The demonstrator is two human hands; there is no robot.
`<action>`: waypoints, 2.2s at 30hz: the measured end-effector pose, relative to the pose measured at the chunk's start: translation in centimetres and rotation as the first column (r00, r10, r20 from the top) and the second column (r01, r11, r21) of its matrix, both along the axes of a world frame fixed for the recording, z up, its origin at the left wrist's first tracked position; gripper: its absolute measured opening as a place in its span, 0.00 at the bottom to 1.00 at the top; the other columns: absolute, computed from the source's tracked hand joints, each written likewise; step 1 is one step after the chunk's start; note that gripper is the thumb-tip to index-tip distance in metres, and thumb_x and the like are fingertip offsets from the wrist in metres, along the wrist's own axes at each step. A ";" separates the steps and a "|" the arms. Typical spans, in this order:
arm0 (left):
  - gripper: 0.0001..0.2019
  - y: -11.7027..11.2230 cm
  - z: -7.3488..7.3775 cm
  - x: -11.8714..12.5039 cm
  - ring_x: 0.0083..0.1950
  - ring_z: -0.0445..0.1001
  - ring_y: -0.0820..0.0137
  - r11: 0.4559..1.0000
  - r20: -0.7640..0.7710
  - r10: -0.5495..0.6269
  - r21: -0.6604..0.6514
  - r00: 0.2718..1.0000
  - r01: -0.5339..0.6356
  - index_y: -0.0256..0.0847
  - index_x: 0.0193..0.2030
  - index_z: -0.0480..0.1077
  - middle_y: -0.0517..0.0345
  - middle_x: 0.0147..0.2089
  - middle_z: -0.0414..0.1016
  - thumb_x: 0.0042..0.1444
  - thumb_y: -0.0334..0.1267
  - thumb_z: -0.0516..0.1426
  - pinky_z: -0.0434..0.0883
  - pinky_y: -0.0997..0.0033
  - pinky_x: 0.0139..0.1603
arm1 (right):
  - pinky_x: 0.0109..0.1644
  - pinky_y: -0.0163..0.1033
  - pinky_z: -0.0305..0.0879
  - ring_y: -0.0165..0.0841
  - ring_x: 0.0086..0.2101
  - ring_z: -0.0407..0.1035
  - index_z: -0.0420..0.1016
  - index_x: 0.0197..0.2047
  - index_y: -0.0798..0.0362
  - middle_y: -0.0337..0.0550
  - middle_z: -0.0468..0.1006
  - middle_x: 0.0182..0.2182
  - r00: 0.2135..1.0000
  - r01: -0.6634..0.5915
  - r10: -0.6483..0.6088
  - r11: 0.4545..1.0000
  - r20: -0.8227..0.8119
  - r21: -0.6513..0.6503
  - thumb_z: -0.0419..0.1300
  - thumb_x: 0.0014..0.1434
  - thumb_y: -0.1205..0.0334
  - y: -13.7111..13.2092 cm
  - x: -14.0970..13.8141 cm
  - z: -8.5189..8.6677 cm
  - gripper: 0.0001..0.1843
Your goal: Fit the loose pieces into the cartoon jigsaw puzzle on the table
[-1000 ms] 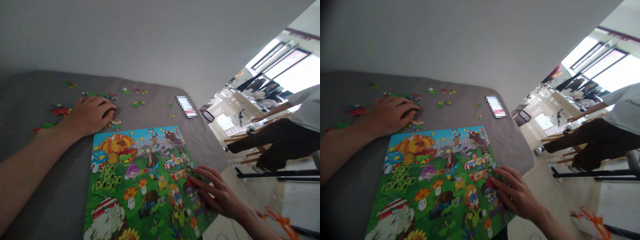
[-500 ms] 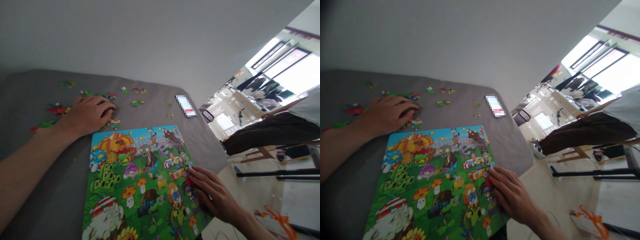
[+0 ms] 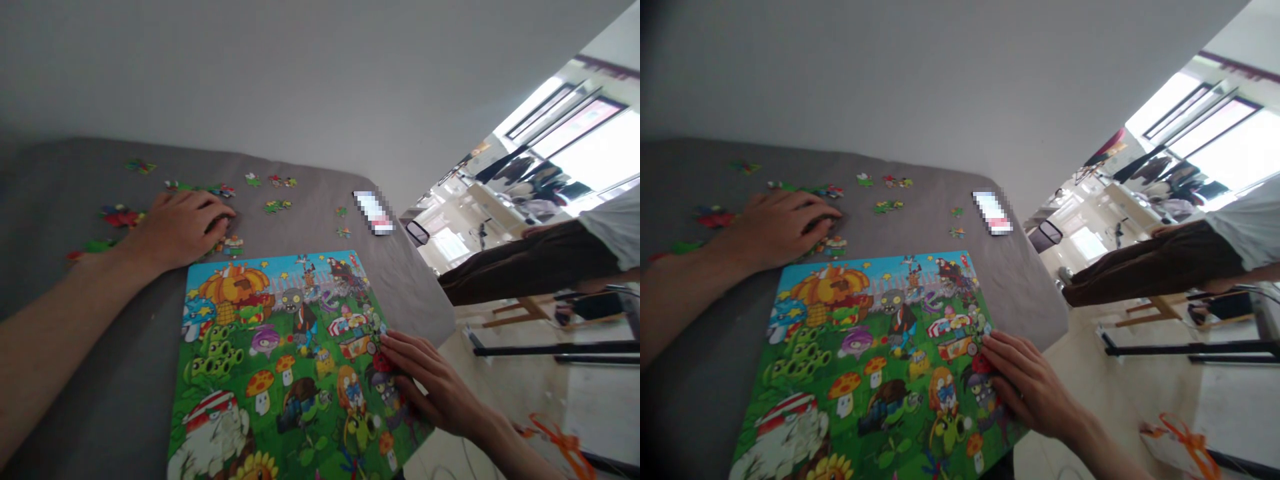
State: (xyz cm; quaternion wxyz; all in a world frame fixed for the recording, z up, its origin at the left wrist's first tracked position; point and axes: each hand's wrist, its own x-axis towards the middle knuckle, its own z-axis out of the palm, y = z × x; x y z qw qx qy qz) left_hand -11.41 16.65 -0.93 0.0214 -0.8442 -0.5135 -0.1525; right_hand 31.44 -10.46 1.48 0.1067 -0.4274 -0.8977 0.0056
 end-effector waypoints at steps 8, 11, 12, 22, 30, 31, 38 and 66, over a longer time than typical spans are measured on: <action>0.23 0.0 0.2 0.0 0.60 0.70 0.52 1.000 -0.020 0.007 0.006 1.000 -0.007 0.41 0.57 0.76 0.47 0.60 0.75 0.70 0.45 0.45 0.65 0.43 0.63 | 0.67 0.43 0.71 0.36 0.64 0.69 0.68 0.68 0.55 0.51 0.78 0.61 0.998 -0.020 0.018 0.999 -0.068 -0.025 0.55 0.71 0.66 1.0 0.0 0.3 0.24; 0.24 0.0 0.3 0.0 0.60 0.70 0.50 1.000 -0.019 -0.010 0.000 1.000 0.010 0.40 0.57 0.76 0.46 0.61 0.75 0.70 0.46 0.44 0.66 0.42 0.62 | 0.68 0.46 0.70 0.37 0.68 0.63 0.65 0.72 0.52 0.50 0.74 0.64 0.999 0.018 -0.022 0.996 -0.049 -0.084 0.54 0.73 0.63 0.7 0.2 0.5 0.26; 0.24 0.0 0.3 0.0 0.61 0.70 0.49 1.000 -0.016 -0.015 -0.001 1.000 0.015 0.40 0.57 0.76 0.45 0.61 0.75 0.70 0.46 0.43 0.66 0.42 0.61 | 0.68 0.47 0.69 0.38 0.70 0.59 0.64 0.73 0.50 0.49 0.73 0.66 0.999 0.035 -0.039 0.993 -0.030 -0.109 0.53 0.74 0.61 0.5 0.3 0.6 0.26; 0.25 -0.2 0.4 0.1 0.62 0.70 0.49 1.000 -0.002 -0.013 -0.018 1.000 0.013 0.38 0.58 0.76 0.44 0.62 0.74 0.70 0.45 0.43 0.64 0.40 0.63 | 0.71 0.50 0.64 0.38 0.75 0.47 0.55 0.77 0.54 0.49 0.64 0.72 0.996 0.048 -0.042 0.996 0.080 -0.075 0.51 0.76 0.59 -0.8 0.3 0.1 0.30; 0.24 -0.2 0.3 0.0 0.62 0.70 0.49 1.000 -0.011 -0.004 -0.010 1.000 0.004 0.38 0.58 0.76 0.44 0.62 0.74 0.70 0.45 0.43 0.64 0.41 0.63 | 0.69 0.50 0.68 0.39 0.71 0.58 0.59 0.75 0.49 0.45 0.71 0.68 0.997 -0.014 0.012 1.000 0.081 0.024 0.50 0.76 0.60 -0.2 0.7 0.2 0.28; 0.24 -0.2 0.4 0.0 0.62 0.70 0.49 1.000 -0.012 -0.004 -0.009 1.000 0.004 0.38 0.58 0.76 0.44 0.61 0.74 0.70 0.45 0.43 0.64 0.41 0.63 | 0.69 0.50 0.69 0.39 0.70 0.60 0.58 0.76 0.48 0.45 0.73 0.67 0.996 -0.023 0.020 0.999 0.087 0.042 0.51 0.76 0.59 0.0 0.7 0.3 0.28; 0.25 -0.1 0.4 0.0 0.62 0.70 0.49 1.000 -0.014 -0.013 -0.016 1.000 0.013 0.38 0.58 0.76 0.43 0.61 0.74 0.70 0.46 0.42 0.63 0.40 0.63 | 0.60 0.48 0.75 0.40 0.61 0.71 0.55 0.77 0.50 0.48 0.77 0.63 0.989 -0.038 0.028 0.997 0.144 0.068 0.51 0.76 0.59 0.3 0.0 0.9 0.30; 0.23 -0.3 0.5 -0.1 0.61 0.72 0.49 1.000 -0.015 -0.028 -0.009 1.000 0.028 0.41 0.57 0.77 0.44 0.60 0.76 0.70 0.44 0.44 0.66 0.44 0.60 | 0.53 0.42 0.79 0.38 0.52 0.77 0.79 0.57 0.48 0.48 0.83 0.48 0.985 -0.057 0.046 0.996 -0.164 -0.063 0.57 0.72 0.65 4.6 0.3 2.3 0.14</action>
